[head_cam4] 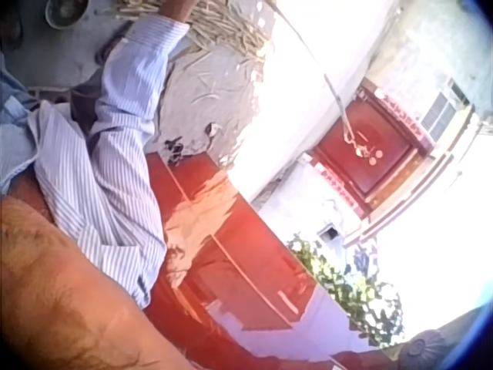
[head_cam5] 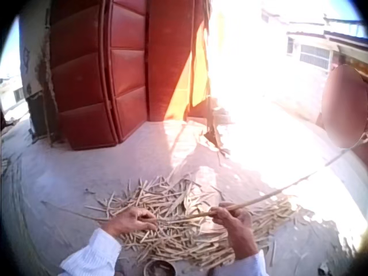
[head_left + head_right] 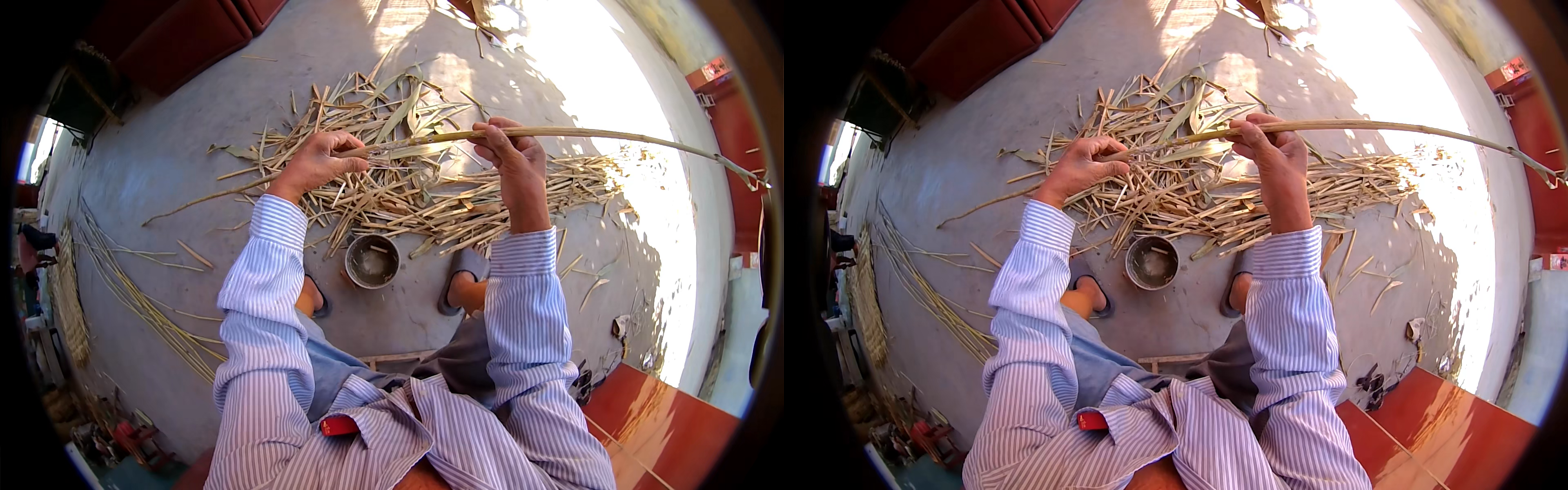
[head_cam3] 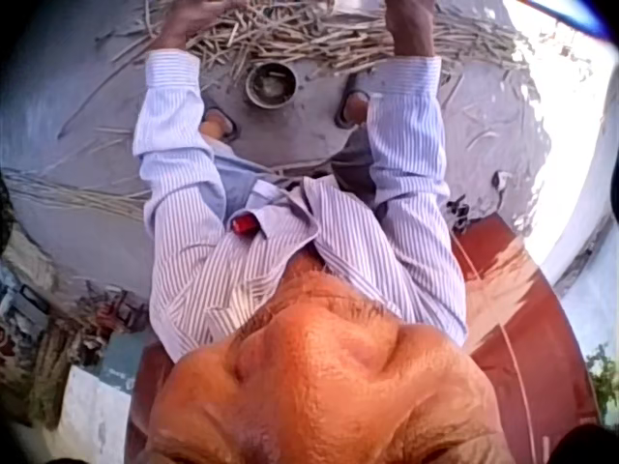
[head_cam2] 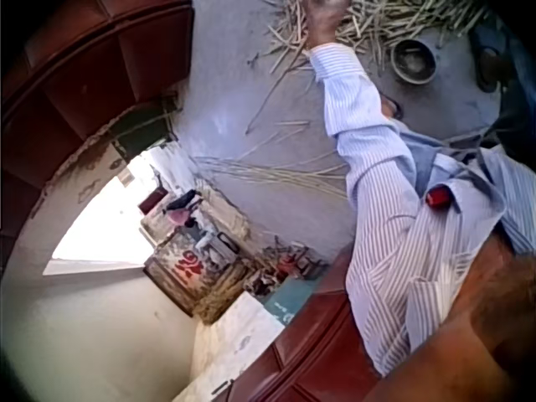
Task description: The person sits on the floor and strips leaves and fibers from long, dry plant stems by hand. They pull the material downward along the stem, separating the core from the outer layers, and drop the debris onto a growing pile on the ground.
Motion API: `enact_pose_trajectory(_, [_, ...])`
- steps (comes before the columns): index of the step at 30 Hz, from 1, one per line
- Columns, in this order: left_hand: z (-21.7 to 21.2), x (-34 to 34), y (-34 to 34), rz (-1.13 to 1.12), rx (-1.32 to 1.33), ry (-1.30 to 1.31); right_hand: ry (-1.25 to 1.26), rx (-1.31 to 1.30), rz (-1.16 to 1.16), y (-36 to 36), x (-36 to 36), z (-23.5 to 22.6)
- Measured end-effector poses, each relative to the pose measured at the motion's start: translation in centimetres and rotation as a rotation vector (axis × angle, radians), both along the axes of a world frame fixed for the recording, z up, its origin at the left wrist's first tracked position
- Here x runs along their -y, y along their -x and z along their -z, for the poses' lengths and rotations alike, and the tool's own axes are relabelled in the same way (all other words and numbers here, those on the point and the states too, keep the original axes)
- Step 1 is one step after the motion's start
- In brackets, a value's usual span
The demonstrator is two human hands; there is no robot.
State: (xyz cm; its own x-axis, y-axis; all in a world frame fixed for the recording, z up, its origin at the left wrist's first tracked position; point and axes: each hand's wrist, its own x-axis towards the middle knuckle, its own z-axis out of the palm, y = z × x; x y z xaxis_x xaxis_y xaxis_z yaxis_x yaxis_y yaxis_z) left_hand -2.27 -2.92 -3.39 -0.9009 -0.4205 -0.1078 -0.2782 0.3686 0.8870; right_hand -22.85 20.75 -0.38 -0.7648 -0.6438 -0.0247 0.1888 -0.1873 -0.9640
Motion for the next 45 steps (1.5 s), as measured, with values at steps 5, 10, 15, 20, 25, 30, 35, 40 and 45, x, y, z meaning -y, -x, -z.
enact_pose_trajectory(5, [1.8,-0.3,0.5,-0.030,-0.104,-0.120,0.024,0.003,0.001,-0.2,0.0,-0.4])
enact_pose_trajectory(10, [1.5,-1.1,0.9,-0.144,-0.202,-0.266,0.073,-0.024,0.006,0.2,-0.1,-0.3])
enact_pose_trajectory(15, [1.1,-1.1,1.1,-0.286,-0.328,-0.229,0.131,0.003,-0.031,0.5,-0.4,-0.1])
enact_pose_trajectory(20, [0.9,3.0,-0.2,-0.569,-0.626,-0.311,0.050,0.037,0.174,2.2,-2.0,0.7])
enact_pose_trajectory(25, [2.3,3.0,-0.7,-0.428,-0.186,0.839,-0.034,0.027,0.226,0.7,-1.5,-0.1])
enact_pose_trajectory(30, [0.6,2.3,-1.1,-0.344,-0.070,1.019,-0.059,-0.017,0.305,1.1,-0.2,0.2])
enact_pose_trajectory(35, [-0.9,1.0,-0.4,-0.357,-0.170,1.173,-0.097,-0.032,0.339,0.3,0.6,-0.6])
enact_pose_trajectory(40, [-0.5,0.3,0.3,-0.095,-0.266,0.548,-0.110,-0.031,0.347,0.3,0.7,-0.6])
enact_pose_trajectory(45, [-0.3,-0.8,1.0,-0.075,-0.167,-0.007,-0.098,-0.041,0.335,0.6,0.2,-0.5])
